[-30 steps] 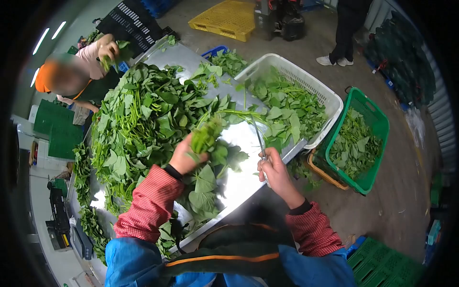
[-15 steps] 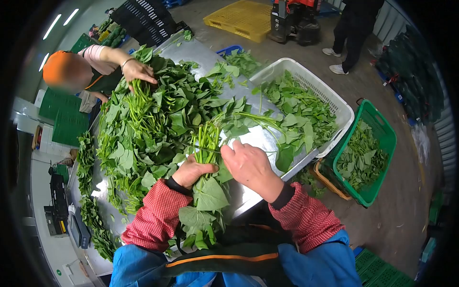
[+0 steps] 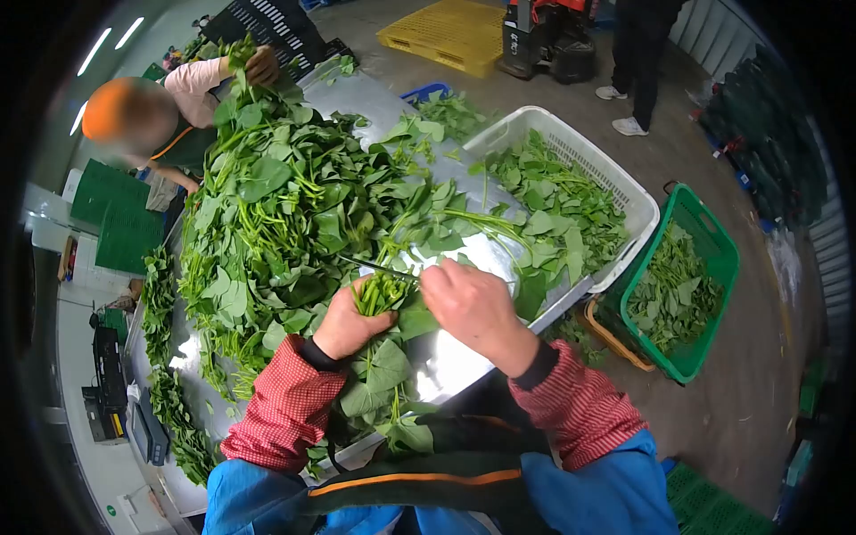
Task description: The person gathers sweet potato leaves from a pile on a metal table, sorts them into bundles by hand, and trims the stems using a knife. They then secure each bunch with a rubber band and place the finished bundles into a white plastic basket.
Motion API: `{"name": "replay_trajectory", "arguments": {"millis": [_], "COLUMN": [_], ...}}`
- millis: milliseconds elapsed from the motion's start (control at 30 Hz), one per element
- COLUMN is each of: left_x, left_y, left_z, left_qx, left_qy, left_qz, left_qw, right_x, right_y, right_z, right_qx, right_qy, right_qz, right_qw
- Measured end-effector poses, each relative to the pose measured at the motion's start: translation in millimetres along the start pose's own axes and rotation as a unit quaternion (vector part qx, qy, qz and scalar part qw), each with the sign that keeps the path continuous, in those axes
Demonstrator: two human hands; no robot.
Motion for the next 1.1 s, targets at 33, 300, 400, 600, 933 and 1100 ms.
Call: {"name": "replay_trajectory", "arguments": {"millis": [33, 300, 400, 600, 933, 1100], "left_x": [-1.9, 18.3, -2.3, -22.7, 3.5, 16.8], "left_y": [0.3, -37.3, -44.4, -97.5, -110.9, -97.5], "left_z": [-5.3, -125.6, -87.2, 61.3, 137.8, 147.2], "left_qx": [-0.011, -0.363, -0.377, -0.081, 0.119, 0.05], "left_qy": [0.041, 0.345, 0.418, 0.512, -0.148, -0.238], "left_qz": [0.001, -0.12, -0.133, 0.004, -0.29, -0.318], "left_qw": [0.999, 0.857, 0.816, 0.855, 0.938, 0.916], "right_x": [-14.1, -15.7, -29.9, -32.1, -107.6, -146.9], "right_y": [1.8, -31.5, -42.4, -52.3, -20.1, -18.7], "right_z": [-8.9, -100.2, -107.6, -96.3, 17.0, 21.1], "right_qx": [-0.01, -0.131, -0.119, -0.064, -0.132, -0.165], "right_qy": [-0.01, -0.06, -0.1, -0.134, 0.005, 0.165], "right_qz": [0.039, 0.026, 0.06, 0.071, 0.144, 0.204], "right_qw": [0.999, 0.989, 0.986, 0.986, 0.981, 0.951]}}
Point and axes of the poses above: each hand's wrist, its own y-axis towards the middle knuckle, its own x-axis out of the back of the hand, z = x × y, the point moved 9 cm from there along y, towards the middle knuckle, and after that the axes turned 2 degrees about -x, right-handed, at the moved point
